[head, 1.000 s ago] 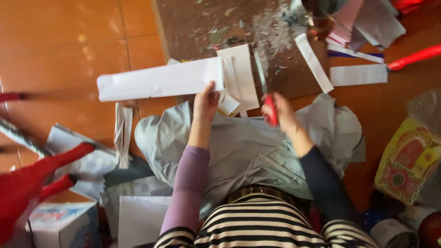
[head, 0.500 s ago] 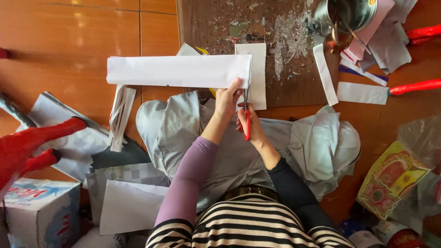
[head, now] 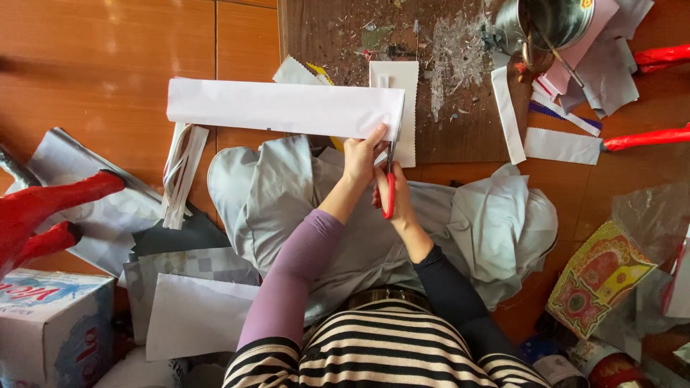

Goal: Cutting and folding strips of paper using scissors while sitting on the floor.

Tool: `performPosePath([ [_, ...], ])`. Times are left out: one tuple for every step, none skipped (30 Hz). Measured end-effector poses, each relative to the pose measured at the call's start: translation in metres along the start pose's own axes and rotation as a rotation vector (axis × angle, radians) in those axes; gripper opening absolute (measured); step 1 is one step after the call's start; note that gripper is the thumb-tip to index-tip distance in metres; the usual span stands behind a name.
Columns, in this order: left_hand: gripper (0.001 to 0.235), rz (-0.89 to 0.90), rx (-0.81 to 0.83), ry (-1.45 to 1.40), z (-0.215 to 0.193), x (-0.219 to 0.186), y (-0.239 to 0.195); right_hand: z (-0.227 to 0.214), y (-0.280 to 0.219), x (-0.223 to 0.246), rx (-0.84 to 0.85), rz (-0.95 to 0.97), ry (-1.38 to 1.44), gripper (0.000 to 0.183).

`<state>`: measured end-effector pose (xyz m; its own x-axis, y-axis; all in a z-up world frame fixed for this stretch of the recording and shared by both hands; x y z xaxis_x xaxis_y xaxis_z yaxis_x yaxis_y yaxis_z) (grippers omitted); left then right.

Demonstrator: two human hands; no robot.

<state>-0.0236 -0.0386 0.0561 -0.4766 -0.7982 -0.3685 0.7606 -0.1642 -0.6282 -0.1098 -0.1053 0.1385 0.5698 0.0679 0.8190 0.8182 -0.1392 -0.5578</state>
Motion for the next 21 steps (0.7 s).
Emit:
performPosePath([
  [0.023,0.000,-0.001,0.000,0.000,0.002,0.001,0.001,0.000,0.001,0.001,0.001,0.000,0.025],
  [0.023,0.003,-0.003,0.002,-0.001,0.004,0.002,0.000,-0.001,0.001,-0.026,0.008,-0.003,0.020],
  [0.023,0.004,-0.006,0.005,-0.002,0.006,0.002,0.000,-0.002,0.001,-0.054,0.017,-0.006,0.015],
  [0.023,0.003,-0.008,0.006,-0.002,0.006,0.001,0.000,-0.002,-0.001,-0.054,0.020,-0.006,0.015],
  [0.022,-0.001,-0.014,0.021,-0.003,0.007,0.000,-0.002,-0.003,-0.002,-0.071,0.005,-0.043,0.011],
  [0.021,-0.005,-0.021,0.037,-0.003,0.007,-0.002,-0.003,-0.004,-0.002,-0.088,-0.009,-0.080,0.008],
  [0.021,-0.006,-0.021,0.037,-0.003,0.009,-0.001,-0.004,-0.004,-0.003,-0.088,-0.008,-0.080,0.008],
  [0.021,-0.009,-0.030,0.048,-0.003,0.011,0.000,-0.005,-0.004,-0.003,-0.099,-0.028,-0.094,0.006],
  [0.021,-0.012,-0.039,0.060,-0.004,0.013,0.001,-0.006,-0.004,-0.003,-0.109,-0.048,-0.108,0.005],
  [0.021,-0.013,-0.039,0.060,-0.005,0.014,0.001,-0.006,-0.003,-0.007,-0.109,-0.048,-0.108,0.005],
  [0.021,-0.009,-0.032,0.053,-0.006,0.015,0.002,-0.007,-0.001,-0.009,-0.122,-0.066,-0.109,0.005],
  [0.022,-0.005,-0.025,0.047,-0.006,0.015,0.002,-0.008,0.000,-0.012,-0.136,-0.085,-0.110,0.005],
  [0.022,-0.005,-0.025,0.047,-0.007,0.016,0.002,-0.008,-0.001,-0.012,-0.135,-0.085,-0.110,0.005],
  [0.023,-0.015,-0.018,0.035,-0.008,0.016,0.003,-0.009,-0.001,-0.010,-0.151,-0.108,-0.127,0.005],
  [0.024,-0.026,-0.010,0.023,-0.009,0.017,0.003,-0.010,-0.001,-0.009,-0.167,-0.131,-0.144,0.005],
  [0.024,-0.025,-0.008,0.023,-0.007,0.012,0.004,-0.011,-0.001,-0.009,-0.167,-0.132,-0.144,0.005],
  [0.024,-0.037,-0.021,0.007,-0.006,0.009,0.004,-0.012,0.000,-0.010,-0.180,-0.150,-0.160,0.006],
  [0.025,-0.050,-0.035,-0.009,-0.005,0.007,0.004,-0.013,0.000,-0.010,-0.193,-0.168,-0.176,0.007],
  [0.025,-0.050,-0.032,-0.008,-0.006,0.004,0.004,-0.014,0.004,-0.021,-0.195,-0.170,-0.176,0.007],
  [0.025,-0.042,-0.052,0.004,-0.008,0.001,0.005,-0.016,0.009,-0.032,-0.190,-0.180,-0.195,0.009],
  [0.025,-0.033,-0.069,0.015,-0.009,-0.002,0.007,-0.018,0.015,-0.042,-0.184,-0.192,-0.216,0.012],
])
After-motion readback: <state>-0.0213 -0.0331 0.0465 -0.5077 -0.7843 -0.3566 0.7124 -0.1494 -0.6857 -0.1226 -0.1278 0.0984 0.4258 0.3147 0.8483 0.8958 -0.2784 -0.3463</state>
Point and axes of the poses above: each hand's wrist, its own y-axis towards the middle knuckle, its own z-axis out of the palm, x = y × z, the point moved 5 cm from there along y, towards the middle knuckle, and after that the axes turned 7 degrees about -y, right-handed, at the moved point
